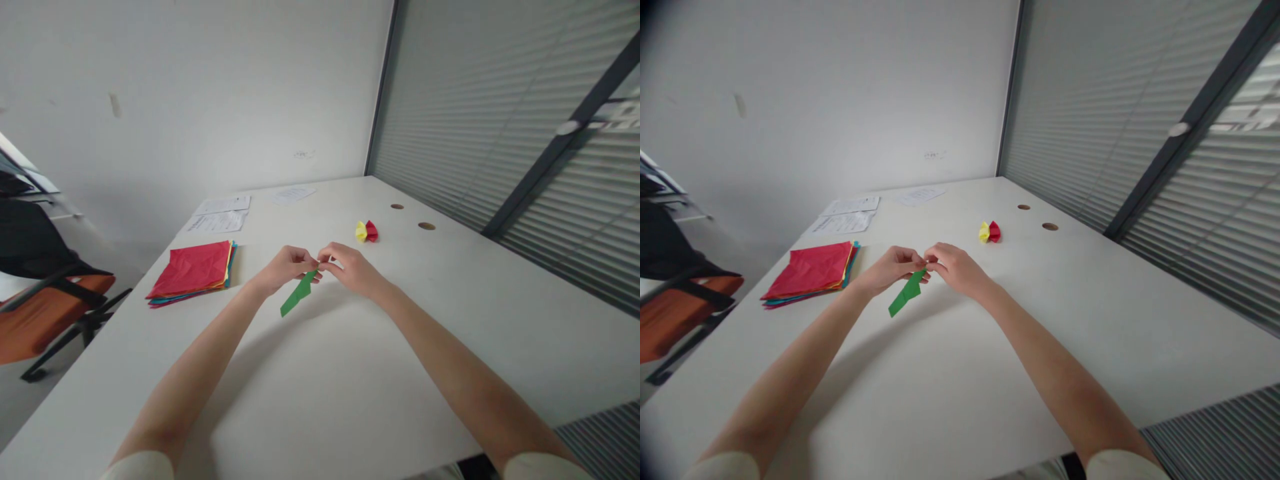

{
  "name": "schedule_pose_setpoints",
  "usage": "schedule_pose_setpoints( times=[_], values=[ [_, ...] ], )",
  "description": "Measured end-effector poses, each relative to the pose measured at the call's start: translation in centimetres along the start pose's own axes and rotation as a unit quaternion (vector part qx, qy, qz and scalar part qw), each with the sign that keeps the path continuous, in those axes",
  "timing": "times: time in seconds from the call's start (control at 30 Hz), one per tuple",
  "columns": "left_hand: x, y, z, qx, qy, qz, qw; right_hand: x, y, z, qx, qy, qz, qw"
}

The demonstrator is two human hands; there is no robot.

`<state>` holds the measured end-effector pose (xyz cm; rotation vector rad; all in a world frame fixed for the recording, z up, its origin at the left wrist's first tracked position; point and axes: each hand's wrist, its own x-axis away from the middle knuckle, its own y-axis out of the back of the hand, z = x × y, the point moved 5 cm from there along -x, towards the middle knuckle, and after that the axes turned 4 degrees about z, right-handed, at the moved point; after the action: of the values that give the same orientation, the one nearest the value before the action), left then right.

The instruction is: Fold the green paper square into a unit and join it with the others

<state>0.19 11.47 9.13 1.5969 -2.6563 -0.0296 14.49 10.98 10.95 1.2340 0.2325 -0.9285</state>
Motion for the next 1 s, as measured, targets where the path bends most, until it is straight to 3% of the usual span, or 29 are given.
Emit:
schedule_pose_setpoints(
  times=[0.17, 0.33, 0.5, 0.7, 1.0],
  values=[
    [0.1, 0.3, -0.6, -0.153, -0.079, -0.014, 0.985, -0.1, 0.4, -0.7, -0.041, -0.041, -0.031, 0.998],
    [0.4, 0.6, -1.6, -0.322, -0.163, -0.092, 0.928, -0.1, 0.5, -1.1, -0.044, -0.047, -0.062, 0.996],
    [0.8, 0.1, -2.4, -0.402, -0.219, -0.121, 0.881, 0.0, 0.6, -0.8, 0.000, -0.019, -0.070, 0.997],
    [1.2, -0.4, -2.8, -0.396, -0.224, -0.127, 0.881, 0.1, 0.3, -0.6, 0.064, -0.005, -0.034, 0.997],
    [1.3, -0.5, -3.2, -0.404, -0.223, -0.095, 0.882, 0.0, 0.3, -0.8, -0.009, -0.034, -0.032, 0.999]
  ],
)
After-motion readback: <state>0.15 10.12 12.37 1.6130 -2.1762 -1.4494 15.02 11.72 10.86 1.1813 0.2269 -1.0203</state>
